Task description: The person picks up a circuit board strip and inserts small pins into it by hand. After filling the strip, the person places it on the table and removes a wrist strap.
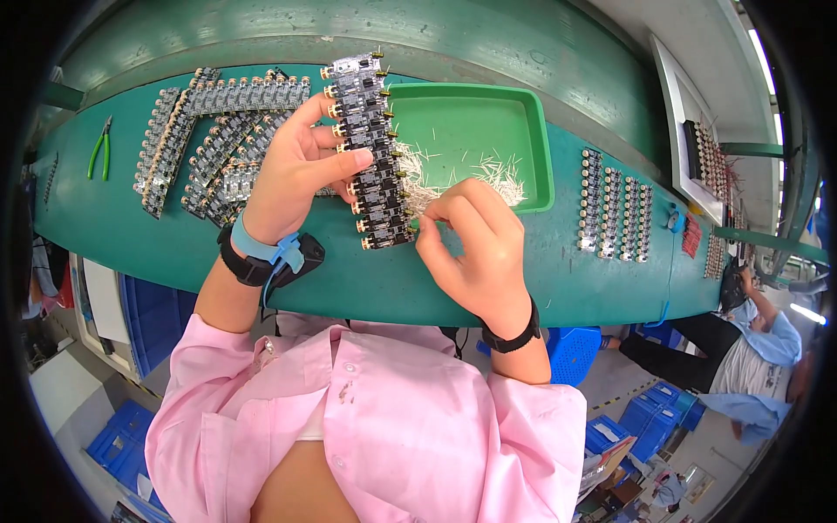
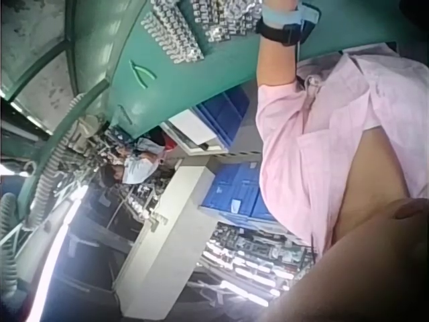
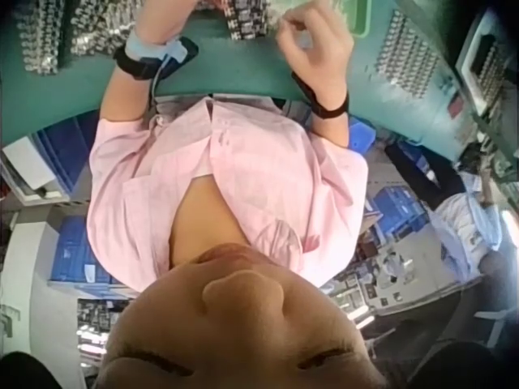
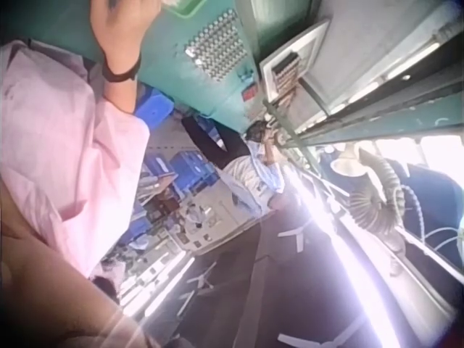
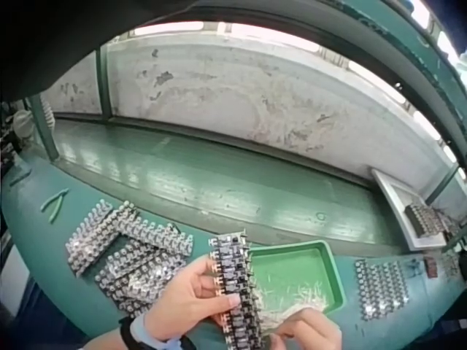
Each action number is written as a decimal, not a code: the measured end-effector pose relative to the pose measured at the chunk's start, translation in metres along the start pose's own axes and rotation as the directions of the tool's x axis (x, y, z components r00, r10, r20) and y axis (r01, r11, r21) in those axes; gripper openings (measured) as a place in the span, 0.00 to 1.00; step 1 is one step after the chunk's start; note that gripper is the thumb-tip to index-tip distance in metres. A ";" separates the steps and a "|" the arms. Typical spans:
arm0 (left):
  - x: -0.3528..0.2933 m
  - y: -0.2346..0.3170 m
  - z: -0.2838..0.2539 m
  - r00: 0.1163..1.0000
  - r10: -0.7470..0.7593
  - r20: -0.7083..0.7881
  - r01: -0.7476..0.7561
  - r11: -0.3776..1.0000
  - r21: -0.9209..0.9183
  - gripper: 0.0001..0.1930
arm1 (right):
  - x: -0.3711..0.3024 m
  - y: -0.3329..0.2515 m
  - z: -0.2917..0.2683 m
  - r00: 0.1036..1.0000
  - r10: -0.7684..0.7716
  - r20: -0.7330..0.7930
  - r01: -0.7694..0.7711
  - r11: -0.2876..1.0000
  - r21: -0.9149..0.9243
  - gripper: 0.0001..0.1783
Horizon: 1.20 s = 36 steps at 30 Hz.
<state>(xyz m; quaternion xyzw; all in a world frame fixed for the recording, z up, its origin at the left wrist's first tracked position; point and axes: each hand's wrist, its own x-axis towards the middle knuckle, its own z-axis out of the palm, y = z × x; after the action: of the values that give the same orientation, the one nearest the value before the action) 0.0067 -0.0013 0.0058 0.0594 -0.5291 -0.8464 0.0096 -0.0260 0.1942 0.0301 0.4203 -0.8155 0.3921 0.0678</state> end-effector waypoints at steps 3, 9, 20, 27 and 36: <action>0.000 -0.001 -0.001 1.000 0.003 0.000 -0.003 1.000 0.002 0.17 | 0.000 0.000 0.000 1.000 -0.020 0.001 0.020 1.000 -0.018 0.07; 0.000 0.000 0.003 1.000 -0.001 -0.029 0.001 1.000 0.011 0.21 | 0.000 0.001 0.000 0.999 -0.052 0.003 0.052 0.997 -0.054 0.08; 0.000 -0.001 0.000 1.000 -0.005 -0.005 0.005 1.000 0.003 0.17 | 0.001 -0.002 0.000 0.995 -0.097 0.025 0.099 0.991 -0.090 0.09; 0.000 0.001 0.000 1.000 -0.004 -0.002 0.004 1.000 -0.004 0.18 | 0.000 0.002 0.000 0.999 0.003 0.036 -0.002 1.000 -0.010 0.07; 0.000 0.001 0.000 1.000 0.019 0.024 -0.020 1.000 0.016 0.19 | 0.007 0.007 0.001 0.980 0.114 0.164 -0.147 0.967 0.208 0.04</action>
<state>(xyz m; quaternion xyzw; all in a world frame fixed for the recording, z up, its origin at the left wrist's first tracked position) 0.0070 -0.0021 0.0070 0.0442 -0.5365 -0.8427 0.0110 -0.0353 0.1912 0.0284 0.3989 -0.7961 0.4503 -0.0665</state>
